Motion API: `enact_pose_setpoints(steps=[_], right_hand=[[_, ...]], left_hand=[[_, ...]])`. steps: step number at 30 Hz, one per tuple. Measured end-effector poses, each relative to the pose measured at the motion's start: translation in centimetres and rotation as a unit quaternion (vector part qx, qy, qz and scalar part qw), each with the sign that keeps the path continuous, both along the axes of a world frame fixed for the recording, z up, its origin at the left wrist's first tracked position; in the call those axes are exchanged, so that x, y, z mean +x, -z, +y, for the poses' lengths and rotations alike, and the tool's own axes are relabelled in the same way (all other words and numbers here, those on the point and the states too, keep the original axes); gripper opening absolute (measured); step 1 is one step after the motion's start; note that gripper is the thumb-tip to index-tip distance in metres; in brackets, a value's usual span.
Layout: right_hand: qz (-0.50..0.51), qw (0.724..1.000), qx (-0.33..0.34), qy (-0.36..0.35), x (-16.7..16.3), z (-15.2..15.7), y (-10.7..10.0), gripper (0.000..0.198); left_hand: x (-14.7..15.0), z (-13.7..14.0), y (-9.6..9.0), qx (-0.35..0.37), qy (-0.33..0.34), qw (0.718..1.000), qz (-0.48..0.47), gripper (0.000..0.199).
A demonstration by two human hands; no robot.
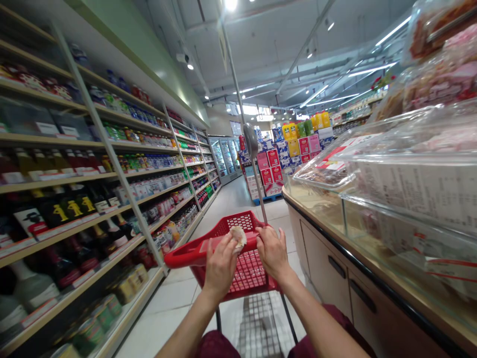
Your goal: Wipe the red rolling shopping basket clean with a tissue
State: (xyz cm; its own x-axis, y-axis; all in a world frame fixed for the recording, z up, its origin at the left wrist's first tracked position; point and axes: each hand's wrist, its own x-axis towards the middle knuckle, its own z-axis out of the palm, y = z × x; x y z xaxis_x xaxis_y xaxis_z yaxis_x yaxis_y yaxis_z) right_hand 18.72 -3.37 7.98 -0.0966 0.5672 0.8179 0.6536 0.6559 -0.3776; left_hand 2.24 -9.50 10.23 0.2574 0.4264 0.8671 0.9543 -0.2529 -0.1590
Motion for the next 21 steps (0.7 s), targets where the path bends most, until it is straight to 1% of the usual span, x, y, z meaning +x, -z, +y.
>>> enact_pose_setpoints(steps=[1, 3, 6, 7, 8, 9, 10, 13, 14, 15, 16, 17, 20, 21], right_hand=[[-0.006, 1.0, 0.0, -0.003, 0.2, 0.1, 0.0, 0.028], [-0.008, 1.0, -0.003, -0.006, 0.5, 0.3, 0.0, 0.028], [0.006, 1.0, -0.012, -0.006, 0.5, 0.3, -0.1, 0.027], [0.012, 1.0, -0.013, -0.005, 0.4, 0.2, -0.1, 0.027], [0.018, 1.0, -0.013, -0.004, 0.2, 0.0, -0.1, 0.027], [0.021, 1.0, -0.011, -0.003, 0.0, -0.1, -0.1, 0.027], [0.022, 1.0, -0.008, -0.002, -0.1, -0.2, -0.1, 0.027], [0.006, 1.0, 0.0, -0.001, 0.0, -0.3, -0.1, 0.027], [0.0, 1.0, 0.001, 0.001, 0.2, -0.2, -0.2, 0.027], [-0.004, 1.0, 0.0, 0.002, 0.4, -0.1, -0.2, 0.027], [-0.007, 1.0, -0.002, 0.002, 0.7, 0.1, -0.2, 0.027], [-0.006, 1.0, -0.005, 0.003, 0.8, 0.2, -0.2, 0.027], [0.0, 1.0, -0.009, 0.002, 0.8, 0.5, -0.1, 0.027], [0.004, 1.0, -0.008, 0.004, 0.7, 0.6, 0.0, 0.027]], left_hand=[[0.2, 0.1, 0.0, 0.0, 0.008, 1.0, 0.002, 0.025], [-1.2, -0.2, 0.0, -0.009, -0.003, 1.0, -0.004, 0.025], [-5.2, -0.9, 0.1, -0.005, -0.065, 0.997, -0.047, 0.026], [-5.9, -1.0, 0.2, 0.003, -0.085, 0.994, -0.066, 0.026], [-6.1, -1.0, 0.2, 0.007, -0.095, 0.992, -0.08, 0.026], [-5.5, -0.8, 0.2, 0.002, -0.092, 0.992, -0.083, 0.026], [-4.4, -0.5, 0.2, -0.009, -0.075, 0.994, -0.074, 0.026], [-0.1, 0.5, 0.2, -0.038, 0.005, 0.999, -0.025, 0.026], [0.6, 0.6, 0.1, -0.037, 0.021, 0.999, -0.015, 0.026], [0.6, 0.5, 0.1, -0.034, 0.026, 0.999, -0.008, 0.026], [-0.1, 0.2, 0.1, -0.031, 0.022, 0.999, -0.005, 0.026], [-1.4, -0.1, 0.2, -0.031, 0.009, 0.999, -0.006, 0.026], [-6.4, -1.4, 0.5, -0.02, -0.061, 0.997, -0.039, 0.025], [-7.4, -1.6, 0.6, -0.015, -0.081, 0.995, -0.053, 0.025]])
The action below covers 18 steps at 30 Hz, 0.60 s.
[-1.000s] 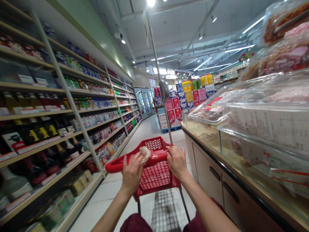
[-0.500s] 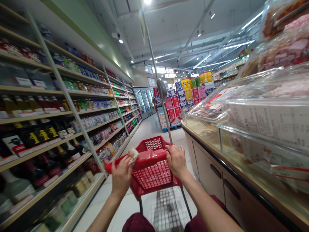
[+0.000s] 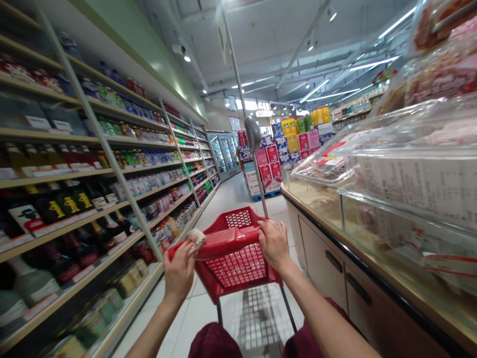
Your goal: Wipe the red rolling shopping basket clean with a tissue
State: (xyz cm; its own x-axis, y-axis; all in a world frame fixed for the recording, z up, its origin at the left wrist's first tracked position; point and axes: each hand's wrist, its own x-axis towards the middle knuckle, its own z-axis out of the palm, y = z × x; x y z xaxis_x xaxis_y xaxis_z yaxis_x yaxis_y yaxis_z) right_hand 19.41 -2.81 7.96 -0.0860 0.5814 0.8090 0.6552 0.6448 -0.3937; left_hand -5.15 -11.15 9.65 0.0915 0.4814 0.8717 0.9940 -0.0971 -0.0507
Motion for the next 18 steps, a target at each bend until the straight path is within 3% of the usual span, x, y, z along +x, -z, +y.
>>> enact_pose_setpoints(steps=[2, 6, 8, 10, 12, 15, 18], right_hand=[[0.003, 1.0, 0.004, 0.004, -0.3, -0.1, 0.2, 0.027], [-0.02, 1.0, 0.017, 0.0, -0.2, -0.4, 0.1, 0.026], [-0.029, 0.999, 0.018, -0.001, 0.2, -0.3, -0.1, 0.026], [-0.028, 0.999, 0.016, 0.001, 0.5, -0.2, -0.2, 0.027], [-0.025, 1.0, 0.013, 0.001, 0.6, 0.0, -0.2, 0.026], [-0.018, 1.0, 0.014, -0.005, 0.4, 0.1, 0.1, 0.026], [-0.012, 1.0, 0.02, -0.008, 0.2, 0.1, 0.3, 0.027]], left_hand=[[0.2, 0.1, 0.1, 0.001, -0.008, 1.0, -0.01, 0.026], [6.0, 1.4, -0.1, -0.014, 0.076, 0.996, 0.035, 0.026], [6.9, 1.6, -0.3, -0.009, 0.09, 0.995, 0.048, 0.027], [4.7, 1.0, -0.3, -0.01, 0.073, 0.996, 0.05, 0.028], [0.1, 0.1, -0.1, -0.009, 0.035, 0.999, 0.039, 0.027], [-6.0, -0.8, 0.2, 0.023, -0.066, 0.997, -0.028, 0.026], [-5.6, -0.3, 0.5, 0.031, -0.067, 0.996, -0.049, 0.026]])
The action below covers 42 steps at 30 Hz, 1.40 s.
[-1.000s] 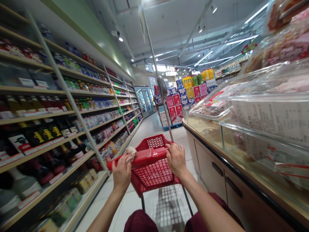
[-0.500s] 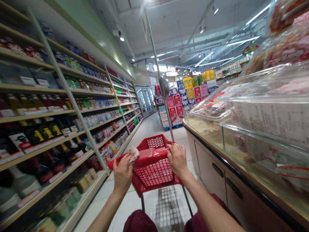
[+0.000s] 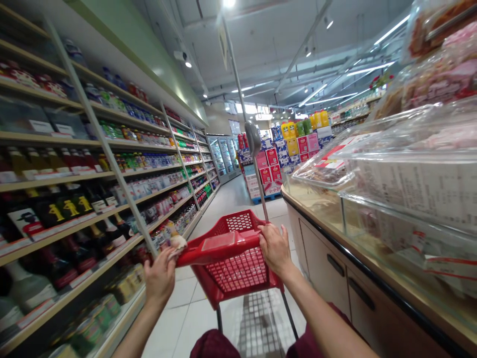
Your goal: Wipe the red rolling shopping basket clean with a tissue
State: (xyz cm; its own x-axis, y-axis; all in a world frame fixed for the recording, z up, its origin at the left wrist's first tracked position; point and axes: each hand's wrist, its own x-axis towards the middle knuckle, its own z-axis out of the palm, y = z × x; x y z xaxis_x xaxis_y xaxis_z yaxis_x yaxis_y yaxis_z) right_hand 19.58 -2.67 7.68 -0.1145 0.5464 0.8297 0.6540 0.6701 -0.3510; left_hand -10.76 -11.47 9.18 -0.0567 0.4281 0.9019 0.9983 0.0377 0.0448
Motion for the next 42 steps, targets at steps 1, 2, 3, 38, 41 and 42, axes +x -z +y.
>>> enact_pose_setpoints(steps=[1, 2, 3, 38, 41, 42], right_hand=[[-0.001, 1.0, 0.001, 0.002, 0.0, 0.0, 0.0, 0.027], [-0.003, 1.0, 0.003, 0.005, 0.1, 0.0, 0.0, 0.027], [-0.008, 1.0, 0.003, 0.007, 0.2, 0.0, 0.0, 0.027], [0.004, 1.0, 0.001, 0.005, 0.0, -0.4, -0.1, 0.027], [0.002, 1.0, 0.004, 0.003, 0.0, -0.4, -0.1, 0.026], [-0.006, 1.0, 0.005, 0.001, 0.1, -0.4, -0.1, 0.026]], left_hand=[[1.4, 0.3, 0.1, -0.007, 0.027, 1.0, 0.011, 0.026], [3.0, 0.5, 0.1, -0.016, 0.059, 0.998, 0.026, 0.027], [4.5, 0.7, 0.1, -0.026, 0.085, 0.995, 0.038, 0.028], [7.5, 1.0, -1.4, -0.026, 0.072, 0.997, 0.017, 0.025], [10.8, 1.6, -1.4, -0.048, 0.155, 0.984, 0.072, 0.026], [11.7, 1.8, -1.5, -0.049, 0.18, 0.979, 0.088, 0.026]])
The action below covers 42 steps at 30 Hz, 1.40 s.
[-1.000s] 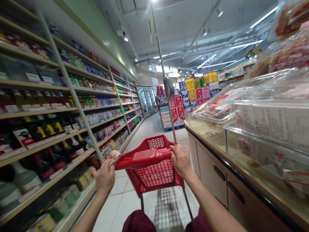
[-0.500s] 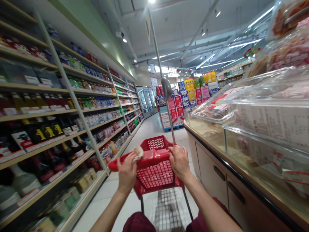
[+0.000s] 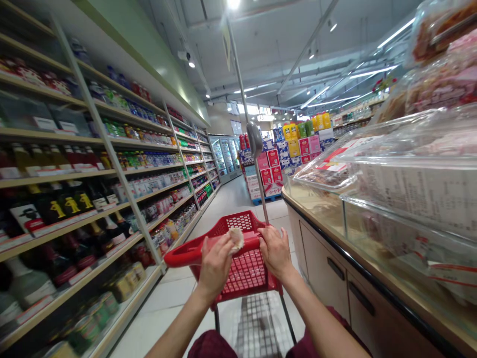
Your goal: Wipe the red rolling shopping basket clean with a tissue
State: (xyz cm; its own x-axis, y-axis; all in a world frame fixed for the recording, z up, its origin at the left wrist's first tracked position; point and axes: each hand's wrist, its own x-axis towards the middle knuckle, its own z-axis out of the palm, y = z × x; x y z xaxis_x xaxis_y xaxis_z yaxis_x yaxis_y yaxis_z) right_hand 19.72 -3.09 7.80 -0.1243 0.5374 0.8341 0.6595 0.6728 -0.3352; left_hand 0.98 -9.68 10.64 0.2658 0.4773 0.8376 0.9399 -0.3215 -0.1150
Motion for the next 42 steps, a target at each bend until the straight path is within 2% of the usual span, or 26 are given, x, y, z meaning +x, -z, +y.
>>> enact_pose_setpoints(steps=[2, 3, 6, 8, 10, 14, 16, 18, 22, 24, 26, 28, 31, 34, 36, 39, 42], right_hand=[[-0.016, 1.0, 0.001, -0.004, 0.3, 0.1, -0.1, 0.025], [-0.02, 1.0, 0.0, -0.005, 0.4, 0.1, -0.2, 0.025], [-0.01, 1.0, -0.008, -0.003, 0.3, 0.1, -0.2, 0.025], [0.008, 1.0, -0.011, 0.001, 0.0, 0.1, 0.0, 0.025], [0.017, 1.0, -0.01, 0.005, -0.2, 0.2, 0.3, 0.026], [-0.006, 1.0, -0.009, 0.0, 0.1, 0.1, 0.3, 0.028], [-0.012, 1.0, -0.018, 0.002, 0.2, -0.2, -0.5, 0.03], [-0.015, 0.999, -0.028, 0.003, -0.3, -0.9, -1.8, 0.033], [-0.085, 0.99, -0.077, -0.087, -3.0, -2.5, -4.8, 0.036], [-0.124, 0.978, -0.114, -0.122, -4.6, -3.0, -5.7, 0.032], [-0.136, 0.974, -0.136, -0.118, -6.2, -3.3, -6.1, 0.031], [-0.143, 0.975, -0.121, -0.119, -7.5, -3.7, -6.1, 0.035], [-0.157, 0.976, -0.066, -0.136, -8.5, -4.1, -5.5, 0.034], [-0.154, 0.978, -0.055, -0.128, -6.6, -3.4, -4.9, 0.031], [-0.144, 0.981, -0.098, -0.088, -4.0, -1.9, -4.9, 0.027], [-0.115, 0.974, -0.194, 0.014, 0.0, 0.8, -5.6, 0.024], [-0.108, 0.967, -0.228, 0.041, 0.9, 1.7, -6.1, 0.027]], left_hand=[[0.4, 0.0, 0.0, 0.006, 0.014, 1.0, 0.007, 0.026], [-0.3, -0.1, 0.0, 0.005, 0.0, 1.0, -0.001, 0.026], [-3.8, -0.7, 0.0, 0.009, -0.091, 0.994, -0.053, 0.025], [-4.9, -0.9, -0.1, 0.011, -0.133, 0.988, -0.082, 0.025], [-3.6, -0.6, -0.2, -0.007, -0.108, 0.992, -0.068, 0.026], [2.4, 0.6, -0.5, -0.074, 0.005, 0.997, -0.017, 0.029], [4.2, 1.1, -0.9, -0.122, 0.007, 0.992, -0.044, 0.032], [4.5, 1.3, -1.4, -0.18, -0.009, 0.981, -0.07, 0.042], [1.6, 0.6, -2.3, -0.277, -0.065, 0.956, -0.071, 0.068], [-0.4, 0.0, -2.4, -0.302, -0.123, 0.943, -0.068, 0.071], [-2.1, -0.4, -2.2, -0.306, -0.166, 0.936, -0.06, 0.069], [-3.2, -0.6, -1.8, -0.291, -0.179, 0.939, -0.046, 0.066], [-3.8, -0.3, -1.2, -0.262, -0.171, 0.949, -0.033, 0.065], [-4.0, -0.1, -0.8, -0.248, -0.144, 0.957, -0.03, 0.061], [-4.1, 0.0, -0.7, -0.239, -0.126, 0.962, -0.03, 0.06], [-4.2, 0.0, -0.6, -0.217, -0.115, 0.969, -0.037, 0.06], [-4.1, 0.0, -0.5, -0.201, -0.118, 0.972, -0.046, 0.061]])
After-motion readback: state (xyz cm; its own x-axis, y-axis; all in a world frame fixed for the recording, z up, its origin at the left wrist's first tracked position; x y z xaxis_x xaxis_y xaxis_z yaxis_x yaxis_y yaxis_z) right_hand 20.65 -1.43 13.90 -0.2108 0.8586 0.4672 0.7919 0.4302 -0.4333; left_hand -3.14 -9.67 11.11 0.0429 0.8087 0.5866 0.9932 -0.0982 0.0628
